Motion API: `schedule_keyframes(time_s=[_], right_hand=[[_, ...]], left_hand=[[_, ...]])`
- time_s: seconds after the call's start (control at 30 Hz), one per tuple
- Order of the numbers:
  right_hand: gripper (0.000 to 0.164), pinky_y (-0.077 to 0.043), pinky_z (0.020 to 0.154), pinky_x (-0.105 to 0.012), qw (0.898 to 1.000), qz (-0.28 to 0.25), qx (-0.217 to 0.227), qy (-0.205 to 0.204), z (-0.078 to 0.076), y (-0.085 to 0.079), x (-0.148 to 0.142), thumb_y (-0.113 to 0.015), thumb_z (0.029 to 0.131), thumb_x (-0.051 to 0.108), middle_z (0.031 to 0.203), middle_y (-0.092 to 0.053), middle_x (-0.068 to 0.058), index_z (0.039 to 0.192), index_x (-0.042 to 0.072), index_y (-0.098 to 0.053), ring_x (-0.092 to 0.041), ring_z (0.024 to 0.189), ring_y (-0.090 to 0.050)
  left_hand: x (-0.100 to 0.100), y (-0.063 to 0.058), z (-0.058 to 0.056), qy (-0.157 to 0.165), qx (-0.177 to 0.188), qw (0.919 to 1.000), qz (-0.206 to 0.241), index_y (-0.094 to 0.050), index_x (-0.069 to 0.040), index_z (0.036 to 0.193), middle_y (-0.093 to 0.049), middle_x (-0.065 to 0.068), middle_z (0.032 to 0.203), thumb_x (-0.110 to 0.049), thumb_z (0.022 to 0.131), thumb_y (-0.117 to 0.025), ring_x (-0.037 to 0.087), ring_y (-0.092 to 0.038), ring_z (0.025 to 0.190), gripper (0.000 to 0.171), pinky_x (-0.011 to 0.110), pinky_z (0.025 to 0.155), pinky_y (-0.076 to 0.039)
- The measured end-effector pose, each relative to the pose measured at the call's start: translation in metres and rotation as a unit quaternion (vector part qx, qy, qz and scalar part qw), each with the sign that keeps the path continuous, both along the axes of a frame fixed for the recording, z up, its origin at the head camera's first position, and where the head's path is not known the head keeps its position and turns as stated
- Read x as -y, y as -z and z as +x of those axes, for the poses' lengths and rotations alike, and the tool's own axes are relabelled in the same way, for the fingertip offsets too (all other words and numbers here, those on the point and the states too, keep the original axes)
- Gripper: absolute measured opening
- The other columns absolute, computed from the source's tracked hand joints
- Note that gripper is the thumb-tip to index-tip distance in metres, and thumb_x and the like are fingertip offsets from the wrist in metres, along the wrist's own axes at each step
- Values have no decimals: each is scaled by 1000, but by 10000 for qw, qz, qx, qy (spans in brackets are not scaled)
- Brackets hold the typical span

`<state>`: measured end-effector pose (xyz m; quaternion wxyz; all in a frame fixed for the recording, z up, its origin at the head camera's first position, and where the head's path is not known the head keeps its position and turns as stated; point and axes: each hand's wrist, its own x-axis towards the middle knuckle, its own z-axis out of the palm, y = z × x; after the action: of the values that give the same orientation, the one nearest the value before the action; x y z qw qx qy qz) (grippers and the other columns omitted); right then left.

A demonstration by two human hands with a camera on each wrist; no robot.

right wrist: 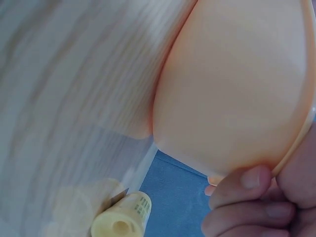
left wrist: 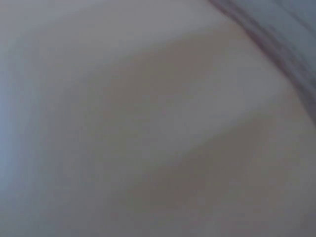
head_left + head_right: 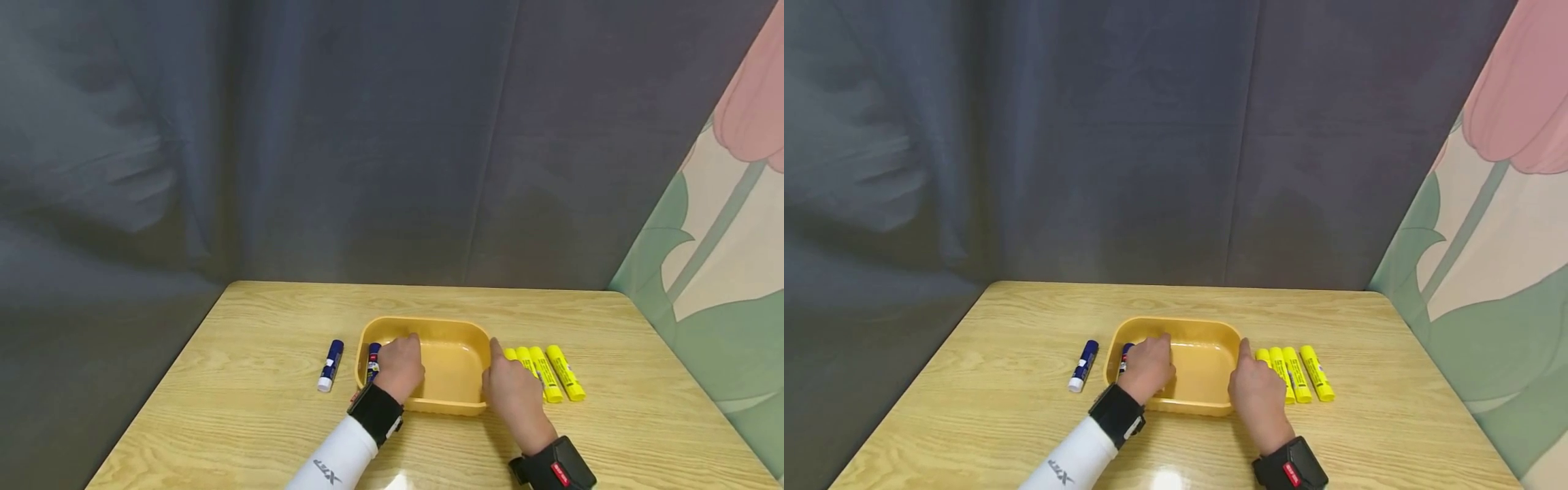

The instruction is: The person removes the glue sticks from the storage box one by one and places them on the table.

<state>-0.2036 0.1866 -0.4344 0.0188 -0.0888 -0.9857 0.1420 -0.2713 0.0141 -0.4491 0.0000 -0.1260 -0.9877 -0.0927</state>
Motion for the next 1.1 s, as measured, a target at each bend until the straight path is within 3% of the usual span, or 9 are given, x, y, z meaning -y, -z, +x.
schedule_keyframes(time_s=[0.2,0.37,0.57,0.77,1.1], right_hand=[[57,-34,45,-32,10000,-6,46,27,-2,2,2,-52,96,11,60,-49,-9,148,-7,-37,-22,49,-46],[57,-35,43,-32,10000,-45,-5,14,-5,6,4,-52,95,10,60,-51,-10,147,-7,-38,-21,48,-46],[56,-35,43,-32,10000,-10,-50,53,-7,5,3,-53,95,10,61,-52,-11,146,-7,-39,-22,48,-47],[57,-34,43,-30,10000,-76,11,51,-7,5,3,-53,95,10,59,-49,-9,147,-7,-38,-21,47,-45],[56,-33,43,-29,9999,-75,-50,47,-7,6,2,-53,95,10,58,-48,-8,147,-7,-39,-21,46,-45]], left_hand=[[5,1,-6,167,141,9997,148,-62,-9,105,-68,9,85,-20,83,-77,23,-68,76,29,38,56,-50],[12,3,-10,235,401,9985,301,-61,-11,118,-69,9,92,-19,84,-77,24,-68,84,38,39,62,-51],[14,0,-10,330,454,9973,465,-60,-11,117,-69,9,92,-22,86,-76,24,-68,84,37,39,63,-49],[14,-7,-7,342,494,9962,626,-58,-12,130,-70,10,96,-22,88,-74,22,-67,82,46,38,62,-50],[21,-17,-3,305,398,9928,1085,-60,-14,117,-63,3,76,-22,88,-74,18,-59,66,34,36,57,-43]])
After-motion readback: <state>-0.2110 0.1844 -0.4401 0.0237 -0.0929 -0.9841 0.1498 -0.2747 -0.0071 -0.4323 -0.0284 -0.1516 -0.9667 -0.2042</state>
